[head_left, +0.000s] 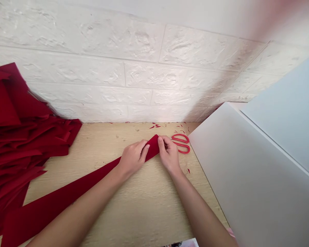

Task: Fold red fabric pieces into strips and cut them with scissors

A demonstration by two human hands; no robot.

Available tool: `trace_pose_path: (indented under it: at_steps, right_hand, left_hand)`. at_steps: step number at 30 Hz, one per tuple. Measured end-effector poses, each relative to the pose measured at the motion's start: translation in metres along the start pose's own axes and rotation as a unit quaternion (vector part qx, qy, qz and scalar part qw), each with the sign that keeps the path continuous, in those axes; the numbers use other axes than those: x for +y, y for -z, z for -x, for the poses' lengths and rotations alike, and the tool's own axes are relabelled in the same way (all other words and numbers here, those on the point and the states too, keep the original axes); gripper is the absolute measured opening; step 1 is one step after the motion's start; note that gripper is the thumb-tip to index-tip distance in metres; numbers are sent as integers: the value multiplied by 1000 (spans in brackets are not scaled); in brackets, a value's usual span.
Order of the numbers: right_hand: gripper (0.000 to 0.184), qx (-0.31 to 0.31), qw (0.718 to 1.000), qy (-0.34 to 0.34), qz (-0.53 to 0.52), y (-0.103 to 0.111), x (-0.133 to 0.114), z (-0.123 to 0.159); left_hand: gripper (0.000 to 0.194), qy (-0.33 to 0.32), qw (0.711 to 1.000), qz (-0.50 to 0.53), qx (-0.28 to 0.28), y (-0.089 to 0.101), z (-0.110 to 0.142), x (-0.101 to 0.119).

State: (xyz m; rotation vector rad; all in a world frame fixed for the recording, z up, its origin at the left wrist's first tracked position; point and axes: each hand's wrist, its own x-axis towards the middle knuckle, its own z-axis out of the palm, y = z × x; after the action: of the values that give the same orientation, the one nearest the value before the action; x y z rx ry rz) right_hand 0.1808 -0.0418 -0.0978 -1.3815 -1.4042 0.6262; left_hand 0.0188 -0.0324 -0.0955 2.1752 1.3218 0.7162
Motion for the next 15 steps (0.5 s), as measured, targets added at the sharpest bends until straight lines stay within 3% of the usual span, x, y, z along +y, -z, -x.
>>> trace_pose_path:
  at_steps: [10,15]
  right_hand:
    - [28,-18,997,55,46,3,4,3]
    - [29,-23,995,75,63,4,0,2]
  left_hand:
    - [29,-9,993,86,75,3,-7,4]
    - [31,-1,996,70,62,10,-19,13]
